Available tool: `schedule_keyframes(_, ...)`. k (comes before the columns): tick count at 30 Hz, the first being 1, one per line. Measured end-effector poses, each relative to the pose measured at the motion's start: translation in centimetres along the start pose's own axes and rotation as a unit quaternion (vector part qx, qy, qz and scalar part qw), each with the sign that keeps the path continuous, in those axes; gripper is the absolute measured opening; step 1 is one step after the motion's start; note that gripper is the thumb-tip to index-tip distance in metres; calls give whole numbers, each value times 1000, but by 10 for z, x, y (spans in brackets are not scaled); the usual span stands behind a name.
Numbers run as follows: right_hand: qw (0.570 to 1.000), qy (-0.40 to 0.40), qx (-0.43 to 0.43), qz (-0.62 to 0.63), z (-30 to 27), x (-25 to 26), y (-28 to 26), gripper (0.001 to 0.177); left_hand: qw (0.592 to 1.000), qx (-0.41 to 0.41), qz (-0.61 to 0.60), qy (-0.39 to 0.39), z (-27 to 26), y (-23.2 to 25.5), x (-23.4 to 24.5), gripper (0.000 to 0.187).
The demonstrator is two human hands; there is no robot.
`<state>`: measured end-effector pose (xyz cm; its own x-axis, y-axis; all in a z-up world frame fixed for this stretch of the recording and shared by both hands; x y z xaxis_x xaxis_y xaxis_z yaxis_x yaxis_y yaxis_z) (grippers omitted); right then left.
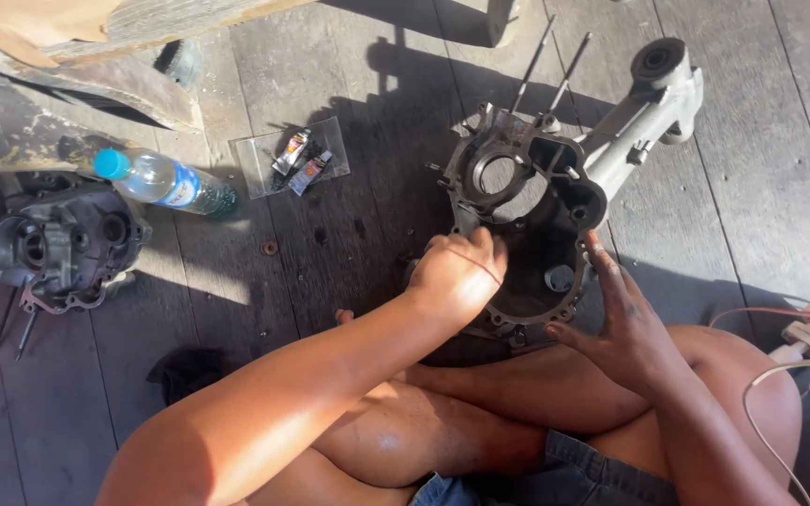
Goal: The person sits on a wooden floor and uses a metal file to scrape the inside of a disassembled engine casing. They then switch to a wire brush to scrub the interior surfaces of the casing, cleaning off residue.
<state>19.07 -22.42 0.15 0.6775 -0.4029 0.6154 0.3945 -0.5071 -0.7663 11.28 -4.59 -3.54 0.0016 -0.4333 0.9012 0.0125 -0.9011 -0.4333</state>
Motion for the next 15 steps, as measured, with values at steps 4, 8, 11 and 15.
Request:
schedule_keyframes(4,1000,1,2,13,0,2,-5,122,998,-30,-6,-51,-12,-4,1,47)
schedule_keyframes(8,999,10,-36,6,0,1,-11,121,997,-4,-28,67,-19,-7,1,38)
schedule_keyframes(11,999,20,-47,17,0,1,-16,120,995,1,-88,40,-14,-18,-6,33)
schedule_keyframes(15,999,30,-26,18,-1,1,-16,117,978,-4,-171,-121,-12,14,-49,33)
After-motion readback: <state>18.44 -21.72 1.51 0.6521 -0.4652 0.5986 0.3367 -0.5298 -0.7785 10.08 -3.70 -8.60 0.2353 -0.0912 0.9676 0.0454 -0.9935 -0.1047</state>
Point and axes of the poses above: each hand's wrist, its own z-axis towards the middle knuckle, its own x-axis out of the back of the hand, y = z × x, the point moved 5 cm from there along z, towards the middle knuckle, and after that the axes turned 9 degrees about z, right-handed, at the moved point
